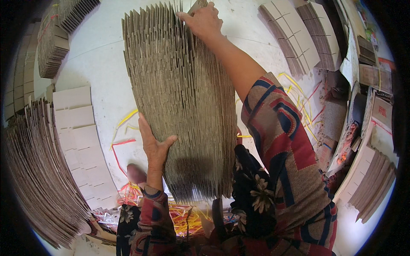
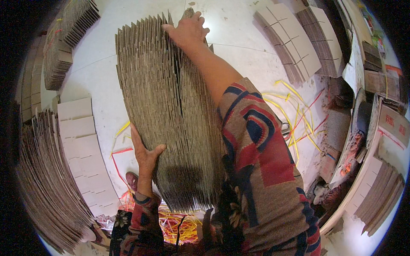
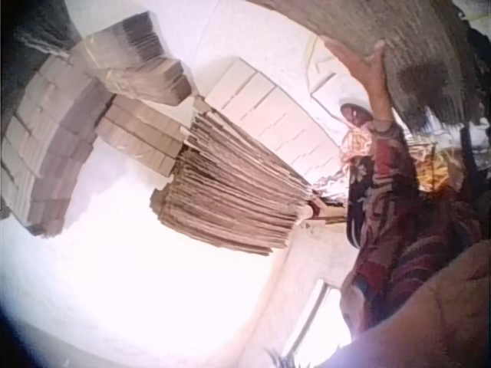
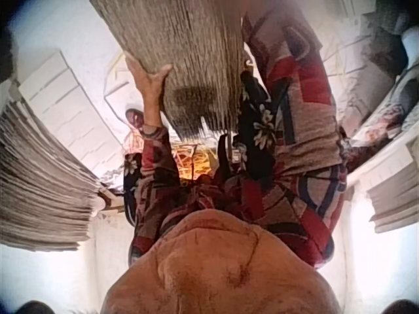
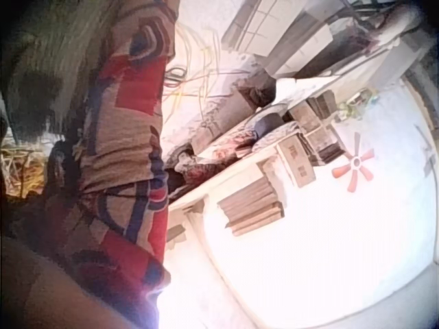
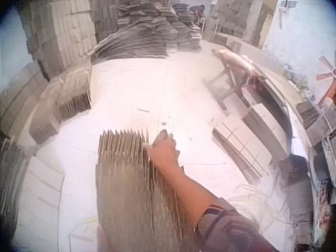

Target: The person gathers flat cardboard pieces from a stack, aligns them, and wraps a yellow plastic strip around the bundle multiple times. They tie the strip to secure the bundle and then place it on a nearby stack of finished bundles.

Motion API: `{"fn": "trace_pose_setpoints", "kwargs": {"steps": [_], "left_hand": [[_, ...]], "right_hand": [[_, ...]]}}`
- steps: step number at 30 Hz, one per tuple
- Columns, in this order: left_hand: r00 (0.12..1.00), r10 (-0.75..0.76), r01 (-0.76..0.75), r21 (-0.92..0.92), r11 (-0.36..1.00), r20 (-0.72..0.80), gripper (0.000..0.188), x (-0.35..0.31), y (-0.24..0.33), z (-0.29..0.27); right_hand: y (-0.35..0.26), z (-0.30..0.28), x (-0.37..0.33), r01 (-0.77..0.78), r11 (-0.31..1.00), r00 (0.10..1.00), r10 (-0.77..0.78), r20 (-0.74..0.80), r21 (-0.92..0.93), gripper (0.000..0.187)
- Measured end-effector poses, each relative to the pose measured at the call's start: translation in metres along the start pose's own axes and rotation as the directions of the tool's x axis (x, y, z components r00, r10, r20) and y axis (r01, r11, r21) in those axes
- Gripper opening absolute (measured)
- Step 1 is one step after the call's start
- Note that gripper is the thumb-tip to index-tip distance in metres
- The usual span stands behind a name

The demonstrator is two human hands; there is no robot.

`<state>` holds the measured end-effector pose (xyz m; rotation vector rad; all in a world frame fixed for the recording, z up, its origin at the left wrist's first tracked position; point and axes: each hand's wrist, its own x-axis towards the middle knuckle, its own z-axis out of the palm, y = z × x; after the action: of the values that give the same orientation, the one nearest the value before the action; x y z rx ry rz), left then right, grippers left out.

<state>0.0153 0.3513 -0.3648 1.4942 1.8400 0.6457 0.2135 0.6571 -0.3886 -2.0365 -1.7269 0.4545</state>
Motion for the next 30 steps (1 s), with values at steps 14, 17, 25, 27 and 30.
{"fn": "trace_pose_setpoints", "kwargs": {"steps": [14,17,25,27,30], "left_hand": [[1.0,0.024,-0.024,-0.026,0.999,-0.017,0.119,-0.001,-0.007,-0.005],[1.0,0.021,-0.021,-0.029,0.999,-0.009,0.119,0.0,-0.005,-0.003],[1.0,0.0,-0.001,-0.045,0.999,-0.022,0.121,0.0,-0.003,-0.003],[1.0,0.01,-0.01,-0.007,1.0,-0.025,0.121,0.001,-0.002,-0.004],[1.0,-0.002,0.002,0.035,0.999,-0.017,0.114,0.001,-0.002,-0.008]], "right_hand": [[-0.004,0.024,-0.002,0.15,0.974,0.988,-0.153,-0.005,-0.168,0.033],[-0.008,0.024,-0.002,0.132,0.962,0.991,-0.137,-0.006,-0.24,0.041],[-0.021,0.012,-0.012,0.145,0.973,0.989,-0.143,0.022,-0.182,0.055],[-0.016,0.023,-0.01,0.184,0.97,0.972,-0.204,-0.119,-0.16,0.063],[-0.013,0.022,-0.007,0.272,0.937,0.957,-0.287,-0.041,-0.221,0.067]]}}
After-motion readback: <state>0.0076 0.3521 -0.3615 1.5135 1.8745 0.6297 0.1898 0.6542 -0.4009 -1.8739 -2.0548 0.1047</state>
